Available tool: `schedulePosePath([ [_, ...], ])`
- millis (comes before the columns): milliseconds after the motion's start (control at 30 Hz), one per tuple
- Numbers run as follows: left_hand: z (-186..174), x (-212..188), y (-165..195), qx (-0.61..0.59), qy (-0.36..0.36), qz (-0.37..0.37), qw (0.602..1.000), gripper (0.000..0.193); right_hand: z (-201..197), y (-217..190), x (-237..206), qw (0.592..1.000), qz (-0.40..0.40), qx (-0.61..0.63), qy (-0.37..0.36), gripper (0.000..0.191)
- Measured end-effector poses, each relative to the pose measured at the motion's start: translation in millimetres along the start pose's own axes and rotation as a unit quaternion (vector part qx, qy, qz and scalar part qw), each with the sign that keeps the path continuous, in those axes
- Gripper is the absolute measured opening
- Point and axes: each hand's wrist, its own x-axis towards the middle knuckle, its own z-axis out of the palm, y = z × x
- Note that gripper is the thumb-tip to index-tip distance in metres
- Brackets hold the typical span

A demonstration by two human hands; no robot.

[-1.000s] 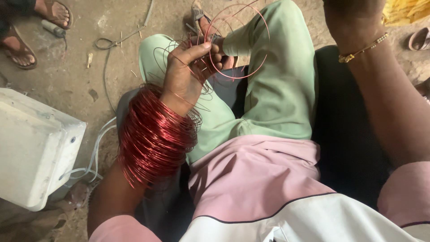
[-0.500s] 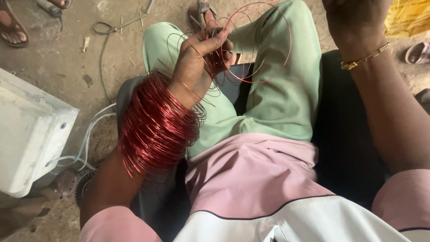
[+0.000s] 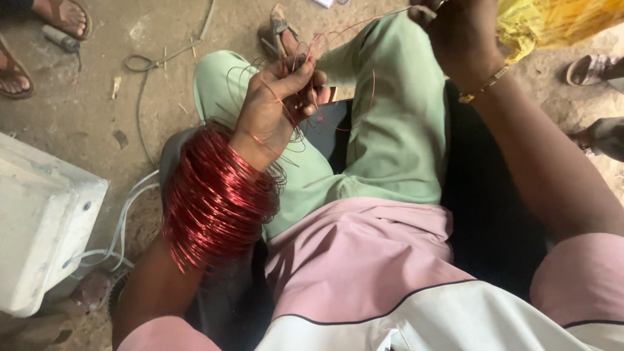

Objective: The person sits in a chair with a large bundle of red enameled copper wire around one forearm and winds the wire by hand into loops, repeatedly pulling out wire, forming circles, and gathering the formed loops on their lap.

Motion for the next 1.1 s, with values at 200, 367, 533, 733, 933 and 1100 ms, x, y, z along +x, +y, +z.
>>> schedulePosePath([
  [200,-0.1,-2.3,-4.4,0.023,-0.007,-0.007,1.000,0.010,34.7,1.4,-4.8,0.996,0.035,-0.078,0.027,0.009],
  [367,-5.3,-6.1,-4.9,0.048,0.009,-0.025,0.998,0.010,56.5,2.4,-10.8,0.997,0.024,-0.065,0.026,0.011],
  [533,-10.0,-7.3,-6.1,0.042,0.006,-0.027,0.999,0.011,49.5,2.6,-8.7,0.999,0.035,0.022,0.007,0.009],
  [733,-9.3,-4.8,-10.6,0.044,0.023,-0.035,0.998,0.009,38.1,3.6,-8.5,0.999,0.044,0.031,0.003,0.006],
  [933,-9.4,-2.5,-13.9,0.056,0.034,-0.041,0.997,0.010,44.5,0.3,-14.5,0.998,0.047,0.035,-0.004,0.008],
  [1100,-8.5,-2.9,-15.2,0.056,0.041,-0.044,0.997,0.011,53.8,-3.2,-16.4,0.998,0.041,0.041,-0.013,0.010],
])
